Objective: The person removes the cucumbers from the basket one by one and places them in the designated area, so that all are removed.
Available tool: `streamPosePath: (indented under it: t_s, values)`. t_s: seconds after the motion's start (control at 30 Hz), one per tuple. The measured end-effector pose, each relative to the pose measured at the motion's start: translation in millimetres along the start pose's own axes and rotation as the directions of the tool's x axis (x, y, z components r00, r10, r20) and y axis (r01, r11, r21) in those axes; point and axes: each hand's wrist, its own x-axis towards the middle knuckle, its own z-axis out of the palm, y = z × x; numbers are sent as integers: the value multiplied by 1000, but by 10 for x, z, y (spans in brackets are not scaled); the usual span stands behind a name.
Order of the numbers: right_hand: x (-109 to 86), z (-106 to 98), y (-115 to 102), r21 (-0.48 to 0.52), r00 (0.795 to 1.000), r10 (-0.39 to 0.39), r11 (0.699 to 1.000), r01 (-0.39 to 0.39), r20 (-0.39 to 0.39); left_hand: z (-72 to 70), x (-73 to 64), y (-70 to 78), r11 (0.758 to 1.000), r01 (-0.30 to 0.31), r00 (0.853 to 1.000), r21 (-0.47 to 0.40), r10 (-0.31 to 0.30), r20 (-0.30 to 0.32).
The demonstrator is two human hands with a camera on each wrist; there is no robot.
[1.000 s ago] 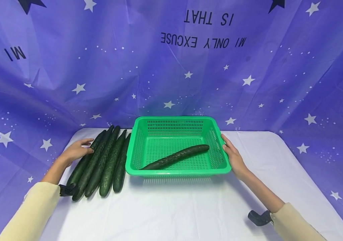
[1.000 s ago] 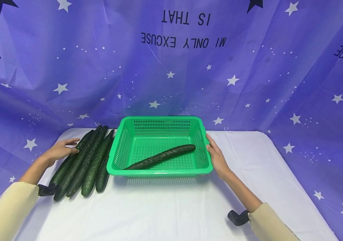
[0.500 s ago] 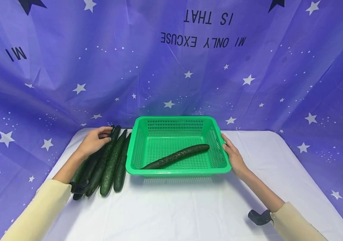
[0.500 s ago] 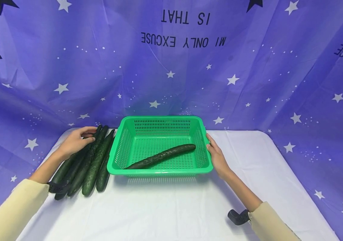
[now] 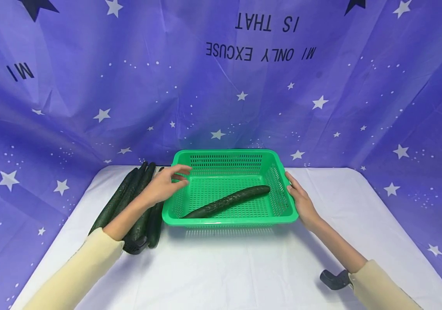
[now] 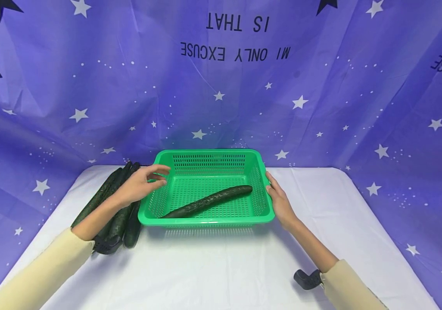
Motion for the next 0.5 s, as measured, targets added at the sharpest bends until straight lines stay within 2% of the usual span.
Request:
streamPosePath:
  t_s: [0.1,0.3,0.5]
  values:
    - [-1,-1,0,1,1000,0,1000,0,2,165,50,64,999,-17,998,-36,19,61]
    - [6,-2,1,-8,1000,1,1000,-1,-3,473,154,122,996,-33,989,-86,45,140]
    - [12,0,12,-12,1000,3,1000,-4,-13,723,248,164,993,20,979,-115,4,205]
